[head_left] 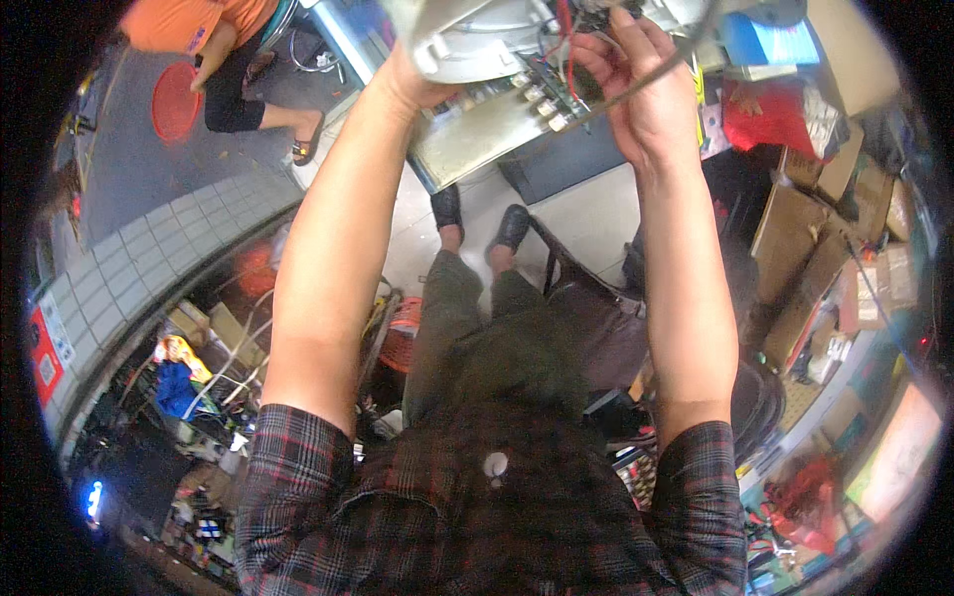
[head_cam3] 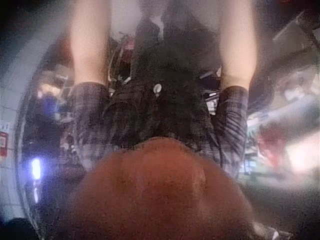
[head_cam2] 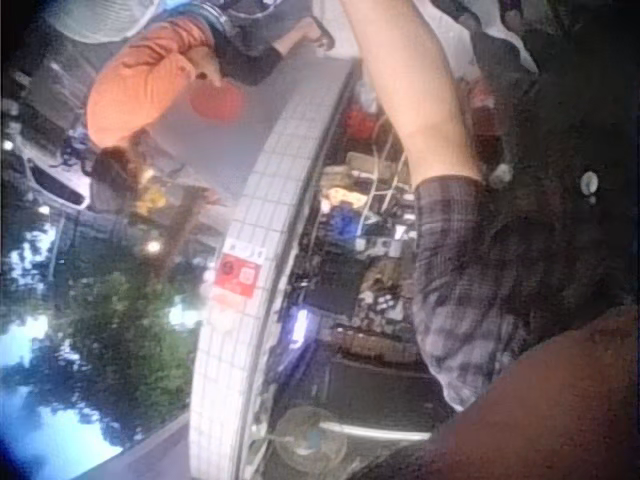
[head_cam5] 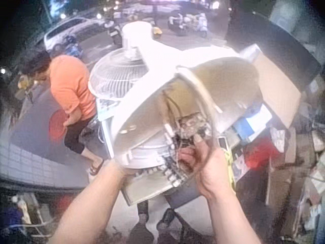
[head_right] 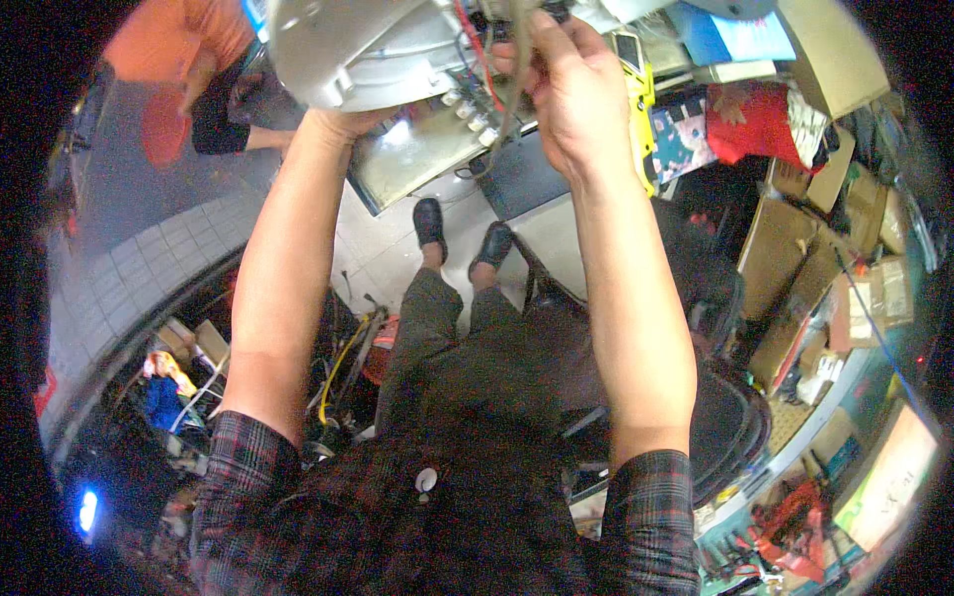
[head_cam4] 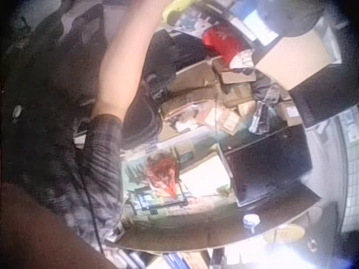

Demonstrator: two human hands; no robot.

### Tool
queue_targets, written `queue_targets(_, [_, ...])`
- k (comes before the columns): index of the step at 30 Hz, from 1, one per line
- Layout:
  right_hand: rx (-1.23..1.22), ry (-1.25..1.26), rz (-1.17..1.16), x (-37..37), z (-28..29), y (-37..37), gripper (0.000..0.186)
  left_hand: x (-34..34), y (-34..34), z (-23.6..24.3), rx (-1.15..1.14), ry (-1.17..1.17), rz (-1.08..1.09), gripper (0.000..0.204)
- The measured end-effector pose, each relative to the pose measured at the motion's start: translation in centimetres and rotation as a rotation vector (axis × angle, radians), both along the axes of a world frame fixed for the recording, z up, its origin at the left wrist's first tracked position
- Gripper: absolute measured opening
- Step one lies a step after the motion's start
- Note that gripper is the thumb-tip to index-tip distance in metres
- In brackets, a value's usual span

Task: The person repairs a ceiling fan by manipulating its internal wiring and components. They use pliers to strip wire insulation and connect wires to a small black electrical component, then reattach the component to the fan housing.

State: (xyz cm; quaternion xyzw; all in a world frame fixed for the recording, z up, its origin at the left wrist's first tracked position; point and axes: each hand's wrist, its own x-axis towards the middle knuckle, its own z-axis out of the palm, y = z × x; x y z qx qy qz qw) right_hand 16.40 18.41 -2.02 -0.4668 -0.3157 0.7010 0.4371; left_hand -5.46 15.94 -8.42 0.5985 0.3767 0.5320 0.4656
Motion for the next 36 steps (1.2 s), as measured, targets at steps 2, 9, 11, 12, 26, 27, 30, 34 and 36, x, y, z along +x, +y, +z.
queue_targets(2, [0.183, 0.060, 0.015, 0.2, -1.0, 0.4, 0.028, 0.2, -0.5, -0.3, 0.040, 0.010, 0.018, 0.025])
queue_targets(9, [0.150, 0.025, 0.016, -0.3, -0.1, 0.3, 0.022, 0.4, -0.9, -1.3, 0.152, 0.042, 0.081, 0.025])
queue_targets(11, [0.169, 0.053, 0.024, -0.1, -0.3, 0.5, 0.020, 0.7, -0.8, -1.4, 0.179, 0.041, 0.088, 0.025])
queue_targets(12, [0.168, 0.058, 0.046, 0.0, -0.5, 0.7, 0.020, 0.7, -0.9, -1.4, 0.185, 0.049, 0.089, 0.025])
queue_targets(26, [0.143, 0.090, 0.054, 0.5, -0.6, 1.2, 0.019, 0.4, -0.3, -0.8, -0.087, -0.125, -0.016, 0.039])
queue_targets(27, [0.144, 0.088, 0.063, 0.6, -0.7, 1.4, 0.019, 0.4, 0.0, -0.8, -0.177, -0.245, -0.063, 0.042])
queue_targets(30, [0.140, 0.077, 0.087, 0.9, -0.6, 1.5, 0.021, 0.8, 0.6, -0.4, -0.433, -0.606, -0.194, 0.050])
queue_targets(34, [0.119, 0.070, 0.089, 1.4, -0.9, 1.8, 0.024, 1.0, 1.0, 1.6, -0.624, -0.772, -0.271, 0.048])
queue_targets(36, [0.090, 0.012, 0.089, 1.5, -0.3, 1.8, 0.024, 1.0, 0.9, 1.1, -0.548, -0.507, -0.160, 0.042])
